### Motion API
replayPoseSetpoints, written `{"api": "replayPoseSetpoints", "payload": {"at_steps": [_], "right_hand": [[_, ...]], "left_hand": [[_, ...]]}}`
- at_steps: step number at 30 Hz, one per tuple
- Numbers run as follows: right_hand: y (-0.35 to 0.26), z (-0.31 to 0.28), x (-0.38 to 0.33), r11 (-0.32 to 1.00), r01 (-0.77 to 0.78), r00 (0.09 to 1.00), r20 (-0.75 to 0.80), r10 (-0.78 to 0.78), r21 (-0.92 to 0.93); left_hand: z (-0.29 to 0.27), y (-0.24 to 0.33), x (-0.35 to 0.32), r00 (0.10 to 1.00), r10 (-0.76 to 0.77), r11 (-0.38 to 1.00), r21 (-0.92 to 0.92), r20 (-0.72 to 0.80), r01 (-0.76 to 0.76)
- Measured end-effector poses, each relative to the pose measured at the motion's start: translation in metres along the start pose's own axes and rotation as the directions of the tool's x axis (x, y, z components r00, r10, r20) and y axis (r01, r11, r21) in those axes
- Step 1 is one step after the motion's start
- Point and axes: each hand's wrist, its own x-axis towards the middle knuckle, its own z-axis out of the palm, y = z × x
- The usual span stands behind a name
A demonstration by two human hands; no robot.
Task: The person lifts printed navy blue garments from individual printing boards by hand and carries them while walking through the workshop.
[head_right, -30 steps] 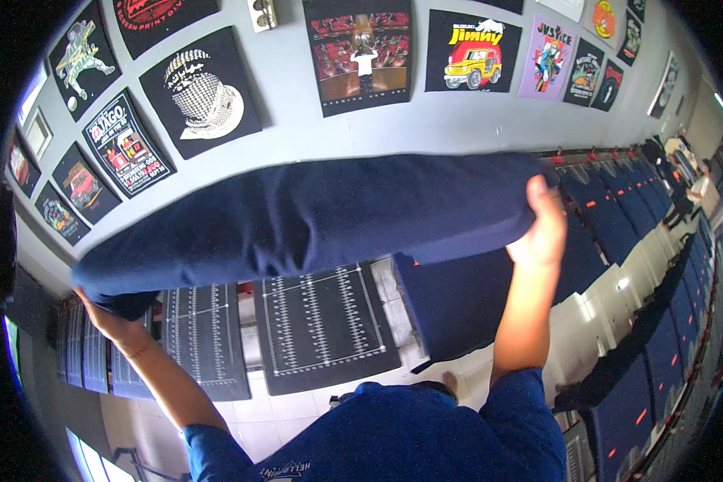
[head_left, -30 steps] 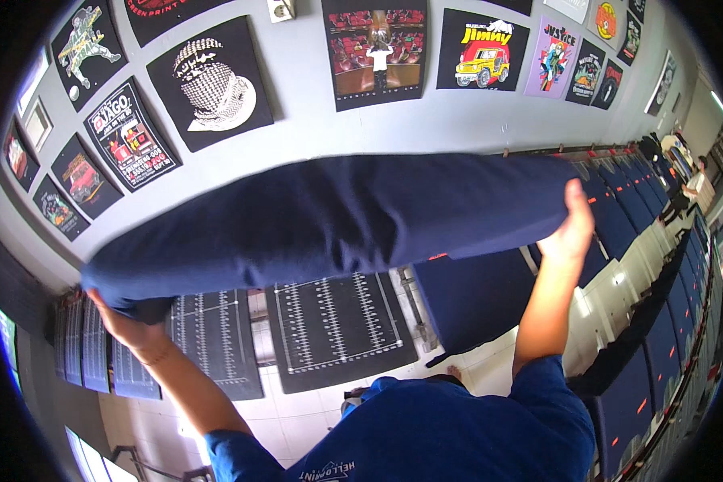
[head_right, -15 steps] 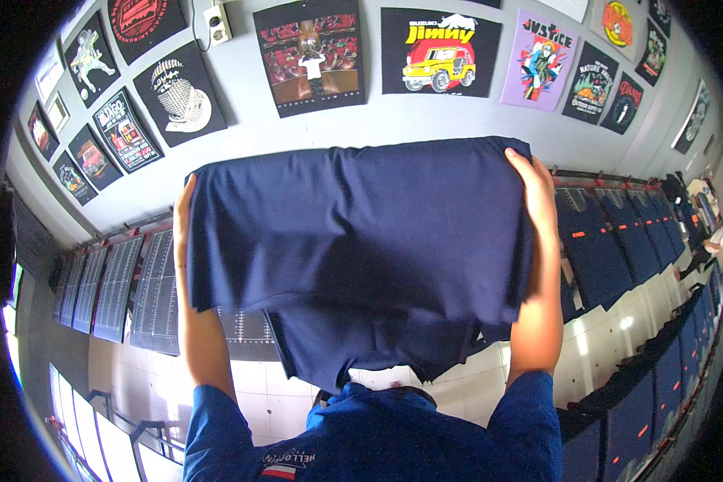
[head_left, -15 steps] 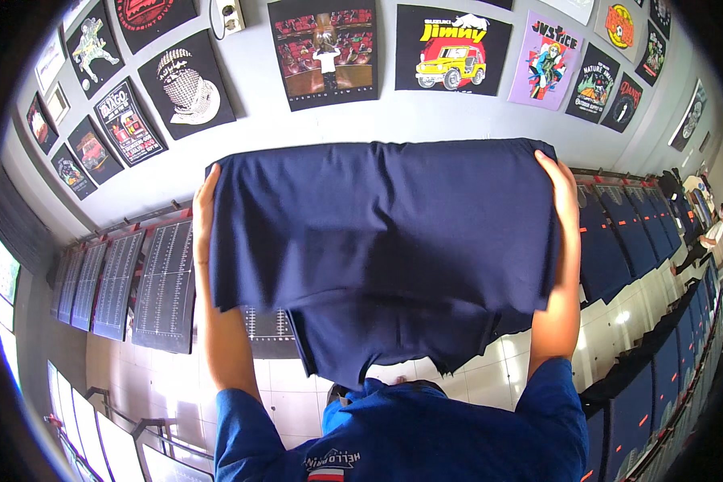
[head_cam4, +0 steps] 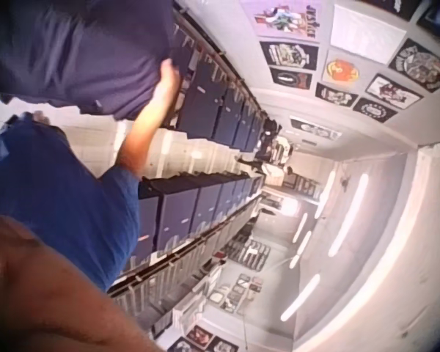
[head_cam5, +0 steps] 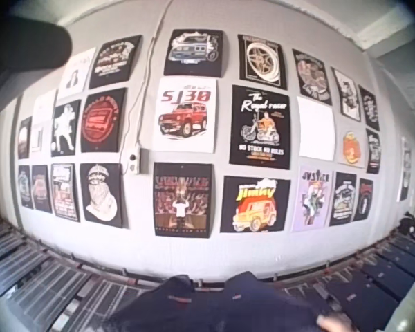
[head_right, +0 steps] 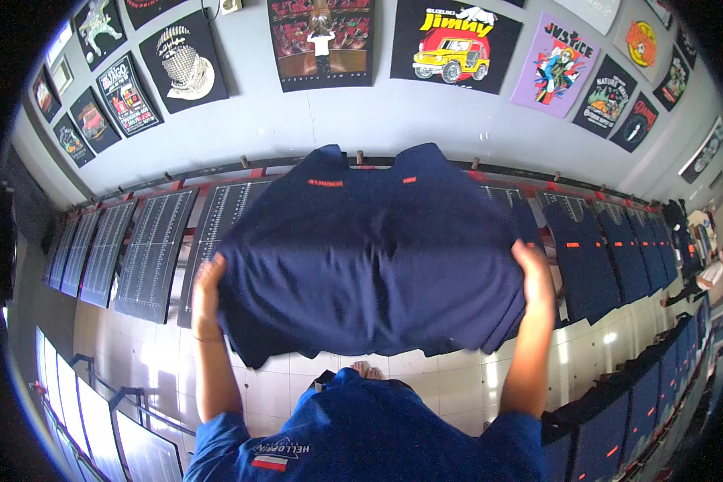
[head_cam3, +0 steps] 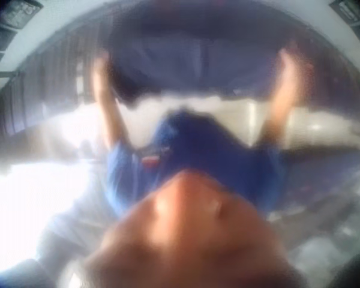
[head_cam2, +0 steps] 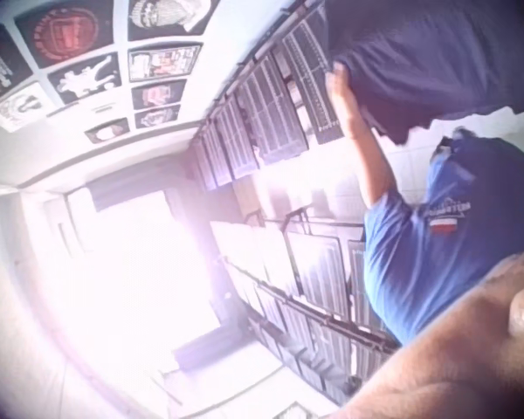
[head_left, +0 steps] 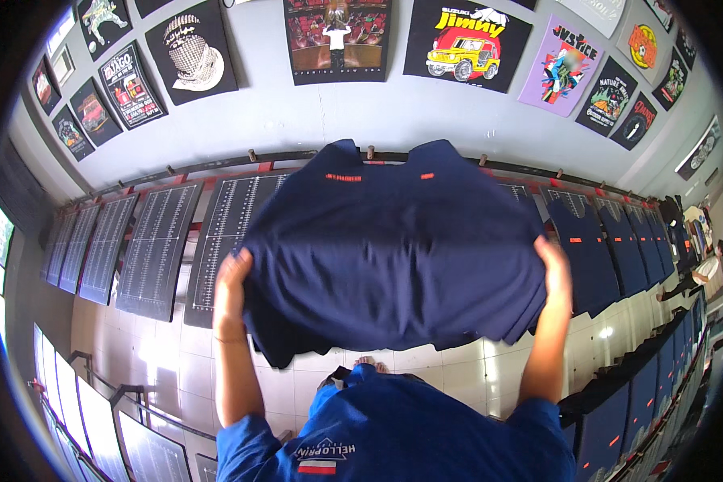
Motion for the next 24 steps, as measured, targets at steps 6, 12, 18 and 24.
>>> {"api": "replayPoseSetpoints", "payload": {"at_steps": [6, 12, 18, 24], "right_hand": [[0.201, 0.005, -0.036, 0.926, -0.377, 0.916, 0.155, 0.370, 0.015], [0.228, -0.016, -0.068, 0.839, -0.482, 0.872, 0.235, 0.430, 0.252], [0.292, -0.055, -0.050, 0.680, -0.311, 0.836, 0.148, 0.528, -0.664], [0.279, 0.011, 0.007, 0.776, -0.061, 0.954, 0.191, 0.229, -0.627]], "left_hand": [[-0.040, -0.246, -0.060, 0.859, -0.507, 0.835, -0.210, 0.065, 0.509], [-0.057, -0.259, -0.098, 0.866, -0.464, 0.871, -0.086, 0.187, 0.485], [-0.079, -0.302, -0.118, 0.754, -0.657, 0.555, 0.692, 0.023, 0.463], [0.020, -0.262, -0.046, 0.986, 0.069, 0.704, 0.693, 0.149, -0.154]]}}
